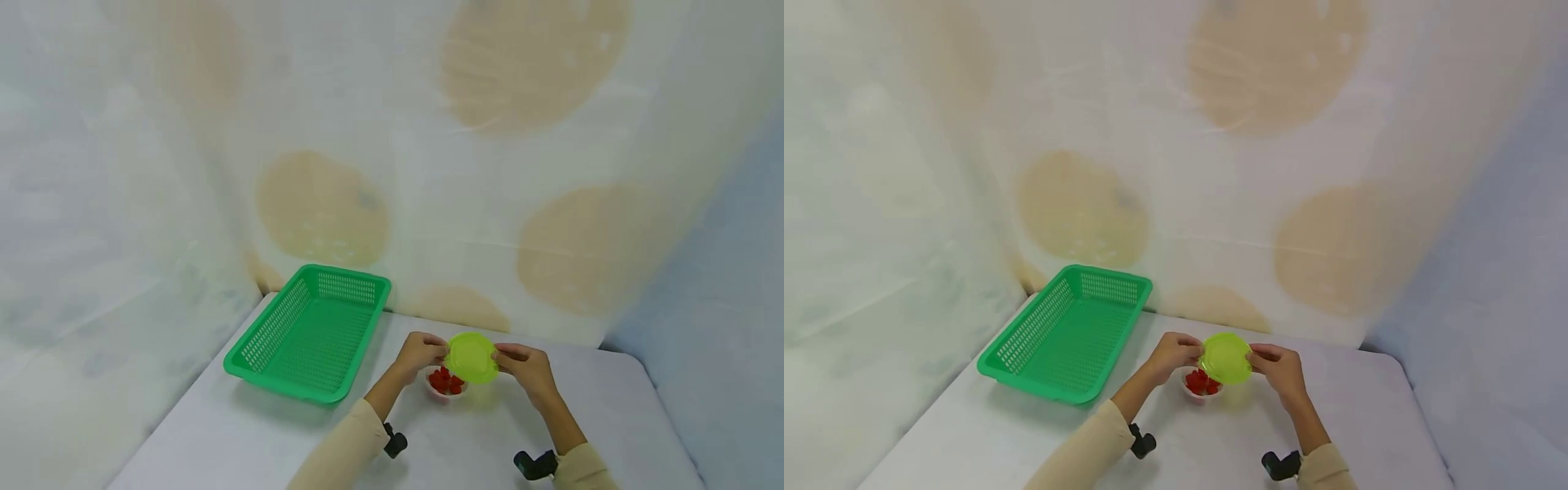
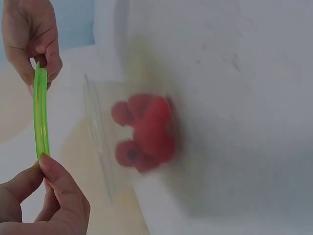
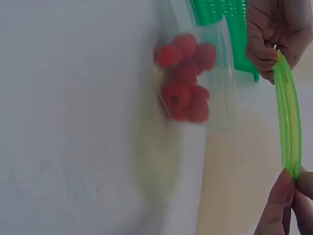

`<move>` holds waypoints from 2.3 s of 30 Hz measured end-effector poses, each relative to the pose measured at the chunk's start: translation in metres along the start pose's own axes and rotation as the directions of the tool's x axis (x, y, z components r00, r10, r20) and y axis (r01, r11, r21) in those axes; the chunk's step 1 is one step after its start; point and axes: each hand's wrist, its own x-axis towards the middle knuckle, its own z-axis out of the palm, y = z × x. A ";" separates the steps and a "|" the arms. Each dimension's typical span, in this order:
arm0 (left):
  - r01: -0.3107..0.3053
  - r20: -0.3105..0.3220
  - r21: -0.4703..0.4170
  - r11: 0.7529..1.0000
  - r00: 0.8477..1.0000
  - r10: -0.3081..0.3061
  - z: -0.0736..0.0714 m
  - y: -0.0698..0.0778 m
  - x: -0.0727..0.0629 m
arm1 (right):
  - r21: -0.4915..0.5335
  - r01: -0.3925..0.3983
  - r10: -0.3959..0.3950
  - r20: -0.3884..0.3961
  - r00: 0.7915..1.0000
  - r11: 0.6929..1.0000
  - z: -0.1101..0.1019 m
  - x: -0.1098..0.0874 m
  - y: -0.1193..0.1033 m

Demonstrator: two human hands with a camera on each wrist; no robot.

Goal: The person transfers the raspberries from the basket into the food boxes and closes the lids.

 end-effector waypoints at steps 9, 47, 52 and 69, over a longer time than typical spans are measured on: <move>0.062 -0.048 0.011 0.998 0.997 -0.061 -0.018 -0.022 -0.006 | -0.031 -0.049 0.050 0.037 0.998 0.998 0.025 0.000 0.012; 0.152 0.103 0.034 0.988 0.983 -0.154 -0.035 -0.026 -0.004 | 0.033 -0.192 0.188 0.095 0.978 0.981 0.042 0.003 0.028; 0.166 0.090 0.048 0.985 0.981 -0.170 -0.030 -0.021 0.001 | 0.053 -0.183 0.178 0.090 0.980 0.982 0.037 0.007 0.027; 0.176 0.147 -0.016 0.984 0.974 -0.171 -0.031 -0.036 -0.009 | 0.069 -0.259 0.242 0.189 0.952 0.963 0.034 -0.012 0.030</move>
